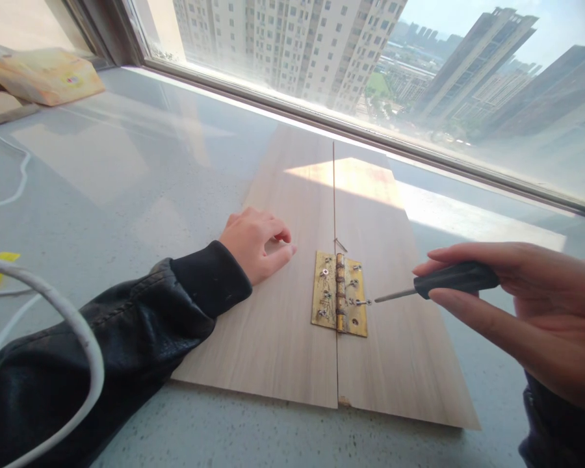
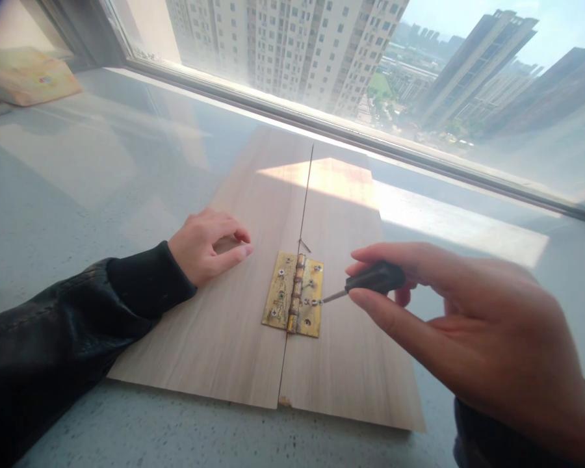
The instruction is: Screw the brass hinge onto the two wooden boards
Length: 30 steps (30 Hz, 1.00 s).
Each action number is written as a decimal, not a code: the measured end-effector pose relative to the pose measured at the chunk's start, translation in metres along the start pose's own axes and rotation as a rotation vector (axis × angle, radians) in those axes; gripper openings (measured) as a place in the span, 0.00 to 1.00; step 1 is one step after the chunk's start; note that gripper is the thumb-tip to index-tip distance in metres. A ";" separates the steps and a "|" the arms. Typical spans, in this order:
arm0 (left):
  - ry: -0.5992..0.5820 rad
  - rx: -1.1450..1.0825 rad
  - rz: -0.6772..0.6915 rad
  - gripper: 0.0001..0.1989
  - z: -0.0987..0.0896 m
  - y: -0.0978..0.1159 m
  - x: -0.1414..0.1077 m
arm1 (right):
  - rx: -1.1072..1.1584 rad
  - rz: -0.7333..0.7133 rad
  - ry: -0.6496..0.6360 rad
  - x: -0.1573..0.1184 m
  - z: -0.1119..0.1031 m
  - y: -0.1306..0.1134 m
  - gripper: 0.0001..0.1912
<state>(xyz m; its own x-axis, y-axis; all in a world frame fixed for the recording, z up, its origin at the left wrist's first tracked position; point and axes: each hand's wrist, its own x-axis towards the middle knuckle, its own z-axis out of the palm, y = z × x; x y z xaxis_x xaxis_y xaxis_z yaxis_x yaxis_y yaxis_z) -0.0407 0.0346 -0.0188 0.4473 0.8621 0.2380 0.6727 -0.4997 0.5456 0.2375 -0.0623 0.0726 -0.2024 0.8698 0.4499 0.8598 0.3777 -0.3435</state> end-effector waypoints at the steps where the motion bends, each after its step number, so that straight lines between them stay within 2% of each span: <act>1: 0.001 0.001 0.001 0.14 0.000 0.000 0.000 | -0.013 -0.007 -0.033 0.000 0.000 -0.001 0.17; 9: 0.021 -0.009 0.002 0.13 0.002 -0.001 0.000 | -0.100 -0.131 -0.076 0.006 0.006 -0.002 0.13; 21: 0.025 -0.007 0.006 0.14 0.003 -0.003 0.000 | -0.156 -0.138 -0.065 0.005 0.006 0.000 0.14; 26: 0.013 -0.009 0.003 0.13 0.001 -0.001 -0.001 | -0.112 -0.135 -0.040 0.003 0.007 0.000 0.15; 30: -0.006 -0.003 -0.003 0.12 -0.001 0.002 -0.001 | -0.119 -0.173 -0.077 0.001 0.006 -0.002 0.17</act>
<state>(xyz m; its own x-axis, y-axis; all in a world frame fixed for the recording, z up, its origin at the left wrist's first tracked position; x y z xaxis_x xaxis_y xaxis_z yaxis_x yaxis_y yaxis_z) -0.0408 0.0330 -0.0173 0.4491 0.8629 0.2317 0.6720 -0.4971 0.5489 0.2326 -0.0603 0.0693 -0.3832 0.8189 0.4274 0.8575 0.4873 -0.1650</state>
